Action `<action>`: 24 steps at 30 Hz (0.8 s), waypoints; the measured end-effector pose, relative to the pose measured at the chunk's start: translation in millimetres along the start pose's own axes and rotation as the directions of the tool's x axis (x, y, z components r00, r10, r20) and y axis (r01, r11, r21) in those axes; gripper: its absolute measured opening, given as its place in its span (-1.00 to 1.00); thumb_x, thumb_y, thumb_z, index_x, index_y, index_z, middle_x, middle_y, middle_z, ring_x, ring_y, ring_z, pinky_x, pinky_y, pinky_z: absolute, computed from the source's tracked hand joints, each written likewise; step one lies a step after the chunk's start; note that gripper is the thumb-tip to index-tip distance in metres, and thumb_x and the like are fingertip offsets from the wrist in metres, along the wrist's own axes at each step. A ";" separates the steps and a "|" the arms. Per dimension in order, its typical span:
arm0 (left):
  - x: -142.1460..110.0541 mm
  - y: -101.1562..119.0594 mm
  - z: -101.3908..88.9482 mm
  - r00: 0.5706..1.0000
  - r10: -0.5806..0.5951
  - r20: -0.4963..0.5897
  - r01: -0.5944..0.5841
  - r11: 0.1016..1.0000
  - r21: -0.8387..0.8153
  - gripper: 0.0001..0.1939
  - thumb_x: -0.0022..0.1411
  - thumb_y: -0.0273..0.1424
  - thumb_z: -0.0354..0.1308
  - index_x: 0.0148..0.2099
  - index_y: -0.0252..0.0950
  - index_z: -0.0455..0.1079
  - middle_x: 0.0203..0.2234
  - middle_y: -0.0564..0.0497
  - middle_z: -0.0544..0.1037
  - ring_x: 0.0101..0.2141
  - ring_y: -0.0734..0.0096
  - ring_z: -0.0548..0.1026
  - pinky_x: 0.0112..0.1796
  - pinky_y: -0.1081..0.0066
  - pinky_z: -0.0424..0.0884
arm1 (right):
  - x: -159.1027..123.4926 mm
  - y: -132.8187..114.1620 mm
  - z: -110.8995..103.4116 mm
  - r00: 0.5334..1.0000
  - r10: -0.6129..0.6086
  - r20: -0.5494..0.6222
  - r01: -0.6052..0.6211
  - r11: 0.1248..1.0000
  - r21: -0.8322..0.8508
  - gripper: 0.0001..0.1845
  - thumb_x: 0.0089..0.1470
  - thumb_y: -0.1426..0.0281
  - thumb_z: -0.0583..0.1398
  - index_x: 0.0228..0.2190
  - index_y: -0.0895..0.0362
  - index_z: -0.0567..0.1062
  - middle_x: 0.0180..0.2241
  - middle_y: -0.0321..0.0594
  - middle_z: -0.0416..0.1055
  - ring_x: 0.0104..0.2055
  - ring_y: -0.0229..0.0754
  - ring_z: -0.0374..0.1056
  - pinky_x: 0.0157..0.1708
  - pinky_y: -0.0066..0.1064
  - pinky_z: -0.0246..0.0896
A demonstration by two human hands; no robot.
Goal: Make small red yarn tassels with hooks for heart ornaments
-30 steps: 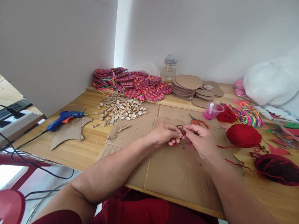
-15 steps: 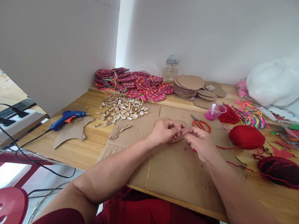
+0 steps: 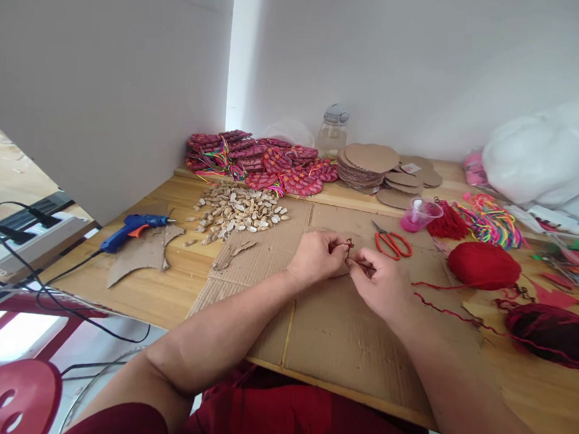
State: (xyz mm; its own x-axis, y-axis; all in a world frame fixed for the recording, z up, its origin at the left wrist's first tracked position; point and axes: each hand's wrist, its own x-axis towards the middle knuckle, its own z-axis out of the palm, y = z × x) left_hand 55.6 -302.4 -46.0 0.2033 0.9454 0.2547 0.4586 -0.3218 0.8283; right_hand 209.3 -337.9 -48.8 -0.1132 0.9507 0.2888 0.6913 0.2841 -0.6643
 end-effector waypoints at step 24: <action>0.1 -0.2 -5.1 0.935 0.173 0.310 -0.018 0.895 -0.447 -0.80 0.21 -0.34 0.12 -0.29 -0.36 0.51 -0.54 0.06 0.46 -0.56 0.60 0.30 -0.46 0.55 0.24 | 21.1 19.7 -22.0 0.955 0.234 0.180 -0.292 0.661 0.691 -0.66 -0.18 0.15 0.39 -0.49 0.12 0.46 -0.60 -0.40 0.27 -0.68 -0.44 -0.09 -0.70 -0.50 -0.26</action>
State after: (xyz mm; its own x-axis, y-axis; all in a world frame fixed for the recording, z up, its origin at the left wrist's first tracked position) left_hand 51.1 -302.0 -43.6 0.5380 0.8119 0.2267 0.0203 -0.2814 0.9594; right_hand 236.2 -314.9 -40.7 -0.0748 0.9972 -0.0037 -0.0035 -0.0039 -1.0000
